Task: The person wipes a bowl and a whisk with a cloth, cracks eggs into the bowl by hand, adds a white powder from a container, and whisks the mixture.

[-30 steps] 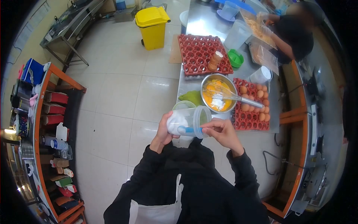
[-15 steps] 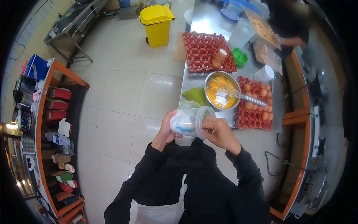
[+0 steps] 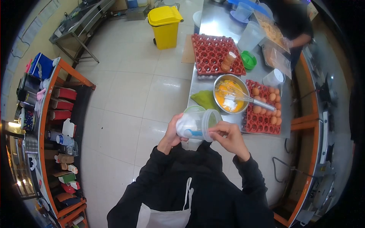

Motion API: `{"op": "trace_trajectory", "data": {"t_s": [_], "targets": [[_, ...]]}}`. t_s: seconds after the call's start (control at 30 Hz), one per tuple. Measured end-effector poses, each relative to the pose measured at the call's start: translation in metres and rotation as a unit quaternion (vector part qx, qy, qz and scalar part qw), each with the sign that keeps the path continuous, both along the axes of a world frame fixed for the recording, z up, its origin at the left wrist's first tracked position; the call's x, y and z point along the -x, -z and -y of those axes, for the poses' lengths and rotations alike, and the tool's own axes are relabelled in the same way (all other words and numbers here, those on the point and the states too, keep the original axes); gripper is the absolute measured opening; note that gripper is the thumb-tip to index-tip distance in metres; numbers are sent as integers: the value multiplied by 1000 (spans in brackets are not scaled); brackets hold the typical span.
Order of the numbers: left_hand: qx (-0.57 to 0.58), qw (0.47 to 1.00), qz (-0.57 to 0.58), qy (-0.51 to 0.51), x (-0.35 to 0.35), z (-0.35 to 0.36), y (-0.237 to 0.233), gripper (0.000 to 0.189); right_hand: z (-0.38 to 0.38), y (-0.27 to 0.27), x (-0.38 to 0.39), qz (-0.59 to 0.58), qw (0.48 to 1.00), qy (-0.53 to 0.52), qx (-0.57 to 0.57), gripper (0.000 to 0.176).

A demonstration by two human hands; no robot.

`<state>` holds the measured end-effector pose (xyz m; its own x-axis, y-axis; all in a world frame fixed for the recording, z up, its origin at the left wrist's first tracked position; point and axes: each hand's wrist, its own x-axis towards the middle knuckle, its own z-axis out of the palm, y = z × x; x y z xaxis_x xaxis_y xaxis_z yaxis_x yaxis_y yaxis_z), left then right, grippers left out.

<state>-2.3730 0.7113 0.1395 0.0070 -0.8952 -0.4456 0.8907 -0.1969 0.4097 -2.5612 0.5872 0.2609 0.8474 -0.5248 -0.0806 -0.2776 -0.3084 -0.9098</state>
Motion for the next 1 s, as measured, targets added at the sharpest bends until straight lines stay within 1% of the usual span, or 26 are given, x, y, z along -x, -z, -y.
{"op": "trace_trajectory", "data": {"t_s": [0.03,0.13,0.23,0.33,0.37,0.47,0.5,0.53,0.6,0.63,0.73,0.77,0.87,0.97,1.0], "targets": [[9,1000,1,3,-1,1,3,52,2,5,2,-10,999,24,-39,14],[16,1000,-4,-1,0,5,4,52,7,13,8,18,992,65,-103,15],[34,999,-21,-17,2,13,8,52,12,8,14,34,984,117,-133,16],[45,997,-36,-48,3,20,11,53,23,12,28,78,964,198,-160,18],[46,996,-40,-60,2,21,12,53,28,8,35,62,959,240,-136,18],[50,995,-48,-76,-7,15,22,55,41,18,49,114,935,333,-49,18],[49,995,-43,-78,-10,12,22,57,47,33,52,133,926,352,19,17],[44,995,-43,-84,-11,11,22,58,49,43,49,137,917,359,108,16],[34,994,-43,-98,-13,8,22,59,51,65,39,138,878,362,280,16],[35,994,-44,-98,-11,8,22,59,56,83,39,94,859,339,373,18],[41,993,-43,-100,-11,7,21,59,58,118,39,54,825,293,480,20],[42,993,-41,-100,-10,6,22,59,59,124,39,69,822,294,483,23],[45,993,-44,-101,-9,3,21,59,58,121,39,99,808,308,492,23],[39,993,-44,-101,-7,2,21,59,61,121,41,100,814,327,469,21],[37,993,-43,-102,-8,3,21,59,61,117,39,101,825,338,441,21]]}}
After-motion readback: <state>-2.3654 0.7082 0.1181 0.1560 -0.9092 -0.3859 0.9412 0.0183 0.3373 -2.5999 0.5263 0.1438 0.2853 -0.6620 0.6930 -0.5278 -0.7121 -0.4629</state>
